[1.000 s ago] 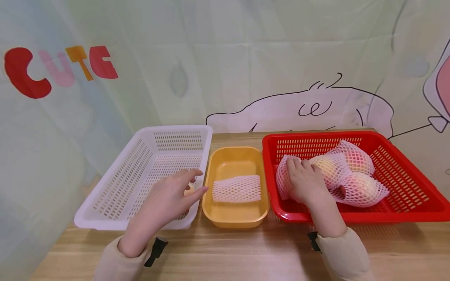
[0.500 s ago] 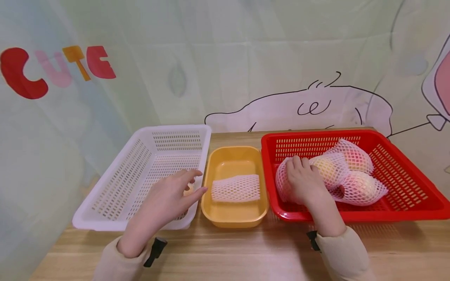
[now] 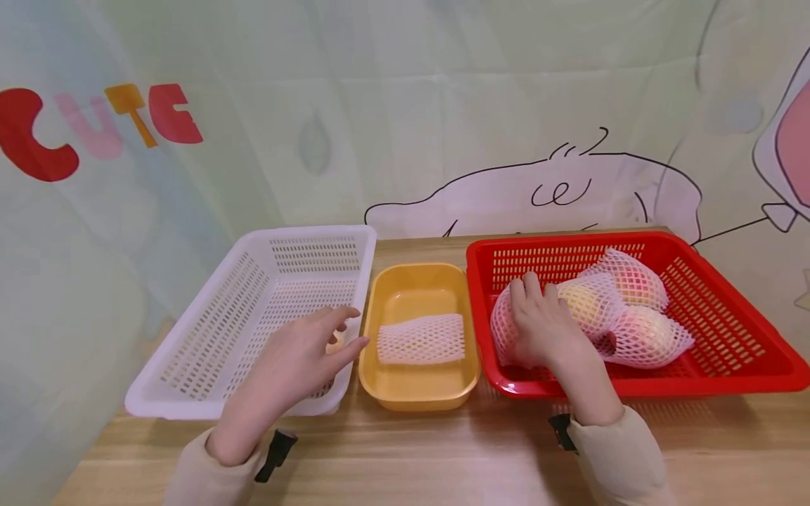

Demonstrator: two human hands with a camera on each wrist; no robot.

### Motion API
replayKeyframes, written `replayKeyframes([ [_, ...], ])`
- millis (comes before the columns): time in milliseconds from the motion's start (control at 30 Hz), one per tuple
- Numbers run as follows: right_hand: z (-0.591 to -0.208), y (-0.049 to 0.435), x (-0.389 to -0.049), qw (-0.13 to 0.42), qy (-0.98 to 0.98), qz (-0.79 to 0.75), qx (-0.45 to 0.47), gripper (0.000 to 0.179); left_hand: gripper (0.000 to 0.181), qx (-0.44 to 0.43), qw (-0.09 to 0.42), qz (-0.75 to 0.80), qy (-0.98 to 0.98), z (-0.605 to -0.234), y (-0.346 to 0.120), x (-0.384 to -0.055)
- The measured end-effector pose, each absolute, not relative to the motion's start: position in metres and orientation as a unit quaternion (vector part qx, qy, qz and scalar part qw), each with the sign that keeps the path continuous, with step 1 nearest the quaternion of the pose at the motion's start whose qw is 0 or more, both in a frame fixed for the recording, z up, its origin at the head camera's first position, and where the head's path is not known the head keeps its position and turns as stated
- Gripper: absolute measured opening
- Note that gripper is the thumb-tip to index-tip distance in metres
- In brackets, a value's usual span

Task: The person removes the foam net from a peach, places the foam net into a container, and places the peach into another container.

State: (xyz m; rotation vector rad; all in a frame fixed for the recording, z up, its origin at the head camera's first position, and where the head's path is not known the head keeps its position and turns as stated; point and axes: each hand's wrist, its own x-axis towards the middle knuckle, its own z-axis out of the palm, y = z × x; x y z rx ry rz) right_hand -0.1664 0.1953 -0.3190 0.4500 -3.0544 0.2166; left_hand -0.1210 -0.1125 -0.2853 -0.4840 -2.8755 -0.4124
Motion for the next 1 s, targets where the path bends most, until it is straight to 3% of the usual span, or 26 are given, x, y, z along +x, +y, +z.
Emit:
replayKeyframes([
  [267,-0.314,0.197,-0.166,0.01,-0.989,0.075,0.124,0.075,0.038,-0.169,0.105,-0.139,-0.97,-0.286,-0.113,-0.122],
  [567,-0.301,0.202,-0.158,0.023,-0.987,0.107,0.119,0.105,0.039,-0.17,0.103,-0.137,-0.97,-0.286,-0.112,-0.122],
  [1000,-0.286,0.206,-0.151,0.045,-0.982,0.126,0.13,0.11,0.04,-0.171,0.112,-0.138,-0.969,-0.286,-0.112,-0.12],
])
